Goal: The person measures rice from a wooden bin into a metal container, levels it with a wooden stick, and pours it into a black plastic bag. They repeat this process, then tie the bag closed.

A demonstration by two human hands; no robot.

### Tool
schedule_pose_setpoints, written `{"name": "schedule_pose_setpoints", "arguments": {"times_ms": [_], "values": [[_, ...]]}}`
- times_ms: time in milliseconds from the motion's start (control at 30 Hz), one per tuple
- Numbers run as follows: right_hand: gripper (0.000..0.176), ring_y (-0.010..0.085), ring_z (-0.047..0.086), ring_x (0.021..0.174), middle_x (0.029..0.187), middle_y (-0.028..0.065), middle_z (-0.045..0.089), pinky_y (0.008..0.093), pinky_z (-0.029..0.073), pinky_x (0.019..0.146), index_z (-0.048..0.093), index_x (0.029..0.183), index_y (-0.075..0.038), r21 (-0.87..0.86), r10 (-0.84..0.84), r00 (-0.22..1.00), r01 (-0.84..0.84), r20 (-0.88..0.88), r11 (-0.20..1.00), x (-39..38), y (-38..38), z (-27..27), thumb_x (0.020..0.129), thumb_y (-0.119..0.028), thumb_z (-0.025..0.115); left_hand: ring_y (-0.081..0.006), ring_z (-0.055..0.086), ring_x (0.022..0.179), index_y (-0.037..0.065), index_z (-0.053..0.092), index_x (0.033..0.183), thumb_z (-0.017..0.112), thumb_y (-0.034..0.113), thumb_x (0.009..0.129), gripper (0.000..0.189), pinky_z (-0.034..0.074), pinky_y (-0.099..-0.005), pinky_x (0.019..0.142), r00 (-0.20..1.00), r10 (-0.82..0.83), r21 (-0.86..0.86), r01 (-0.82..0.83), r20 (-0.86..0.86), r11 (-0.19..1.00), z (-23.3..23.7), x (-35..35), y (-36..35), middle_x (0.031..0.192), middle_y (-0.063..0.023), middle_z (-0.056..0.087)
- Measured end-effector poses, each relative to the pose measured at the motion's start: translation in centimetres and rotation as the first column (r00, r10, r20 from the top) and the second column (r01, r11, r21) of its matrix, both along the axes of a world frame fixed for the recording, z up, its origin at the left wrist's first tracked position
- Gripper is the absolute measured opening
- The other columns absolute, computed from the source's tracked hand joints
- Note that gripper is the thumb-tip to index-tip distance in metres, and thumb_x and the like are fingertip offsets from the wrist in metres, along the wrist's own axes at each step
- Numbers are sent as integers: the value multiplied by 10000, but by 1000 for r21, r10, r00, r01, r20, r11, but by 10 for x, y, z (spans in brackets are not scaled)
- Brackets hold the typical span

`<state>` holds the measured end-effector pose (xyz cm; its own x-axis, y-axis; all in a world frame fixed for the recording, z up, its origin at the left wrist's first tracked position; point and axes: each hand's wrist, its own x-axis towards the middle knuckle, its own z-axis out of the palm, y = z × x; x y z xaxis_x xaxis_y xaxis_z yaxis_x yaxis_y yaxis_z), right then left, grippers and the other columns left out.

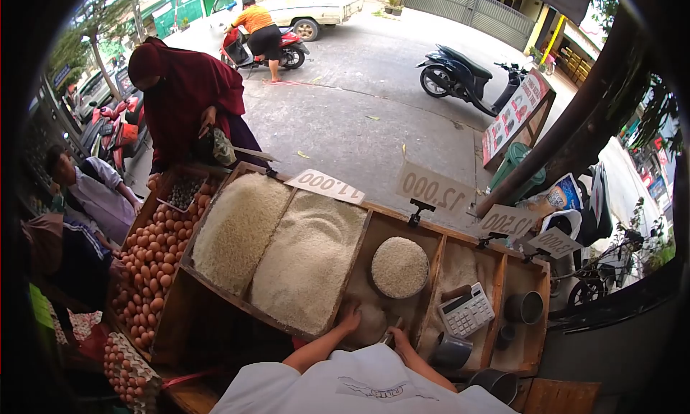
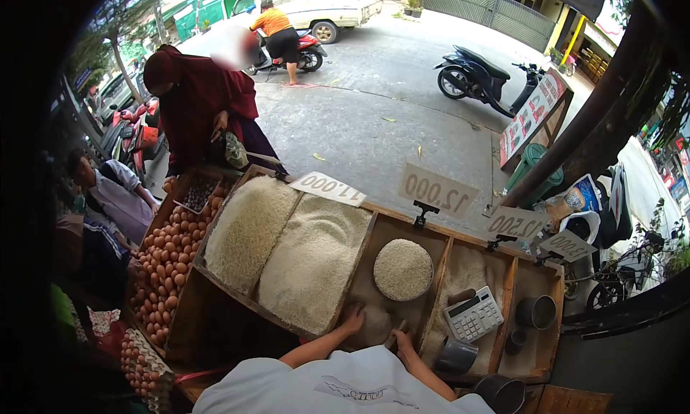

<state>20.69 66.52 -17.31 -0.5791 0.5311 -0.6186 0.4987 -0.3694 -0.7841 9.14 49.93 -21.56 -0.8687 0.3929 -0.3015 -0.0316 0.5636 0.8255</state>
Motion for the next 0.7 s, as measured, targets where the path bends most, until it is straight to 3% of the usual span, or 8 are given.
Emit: {"name": "schedule_pose_setpoints", "arguments": {"times_ms": [67, 167, 267, 367, 500, 600, 667, 700], "values": [[193, 211, 515, 740, 728, 48, 542, 322, 404, 731, 584, 777, -31, -360, -3, 1000, 12, 26, 933, 8, 5, -19, 605, -111, 620, -361, 439, 1178, 7, 532, 1174, 546, 221, 806, 426, 333, -421, 1000, 997, 27, 69, -32, 66, 997, 0, -2, 1, 1249, -246, 472], [58, 182, 491, 698, 668, 43, 521, 310, 382, 676, 540, 621, -67, -501, -21, 998, 45, 52, 864, 8, 9, -12, 613, -100, 587, -352, 527, 1069, -18, 599, 1061, 559, 239, 813, 360, 394, -384, 926, 981, 188, 186, -193, 42, 963, -3, 2, 5, 1114, -226, 571], [60, 182, 464, 653, 655, 32, 494, 304, 377, 668, 539, 654, -70, -465, -85, 996, 75, -1, 882, 14, 18, -28, 616, -103, 571, -327, 566, 1014, -13, 611, 1037, 562, 255, 825, 346, 413, -356, 892, 939, 257, 249, -312, 228, 917, 21, -6, 9, 1036, -198, 612], [151, 198, 469, 692, 712, 35, 478, 333, 408, 689, 528, 699, -87, -311, -152, 979, 104, -134, 945, 8, 16, 44, 568, -134, 585, -268, 598, 945, 7, 628, 1000, 566, 234, 833, 288, 430, -327, 855, 949, 289, 169, -308, 128, 936, 70, -9, 20, 956, -150, 642], [198, 206, 474, 721, 757, 44, 488, 331, 416, 685, 524, 738, -82, -318, -188, 981, 162, -53, 934, 27, 41, 50, 567, -163, 580, -214, 605, 886, 32, 646, 946, 563, 176, 852, 191, 442, -304, 815, 967, 252, 421, -245, 38, 874, 139, -8, 40, 889, -100, 648], [249, 206, 485, 732, 775, 46, 493, 341, 429, 691, 522, 798, -74, -316, -258, 965, 230, -50, 921, 10, 50, 115, 592, -204, 575, -204, 599, 877, 36, 644, 949, 553, 156, 863, 173, 444, -293, 797, 978, 197, 507, -135, -70, 851, 164, -16, 60, 898, -93, 637], [283, 207, 505, 739, 799, 47, 499, 342, 445, 686, 520, 882, -61, -392, -320, 940, 252, -117, 885, -4, 57, 140, 632, -187, 561, -202, 595, 879, 38, 641, 961, 548, 155, 868, 176, 444, -291, 791, 984, 158, 515, -93, -85, 852, 170, -26, 68, 912, -92, 630], [284, 206, 513, 747, 816, 55, 503, 338, 450, 680, 518, 909, -53, -313, -288, 930, 211, -227, 926, -8, 63, 141, 652, -166, 555, -196, 588, 888, 43, 629, 1002, 536, 143, 871, 190, 442, -292, 794, 985, 125, 503, -49, -119, 863, 167, -32, 73, 952, -96, 618]]}}
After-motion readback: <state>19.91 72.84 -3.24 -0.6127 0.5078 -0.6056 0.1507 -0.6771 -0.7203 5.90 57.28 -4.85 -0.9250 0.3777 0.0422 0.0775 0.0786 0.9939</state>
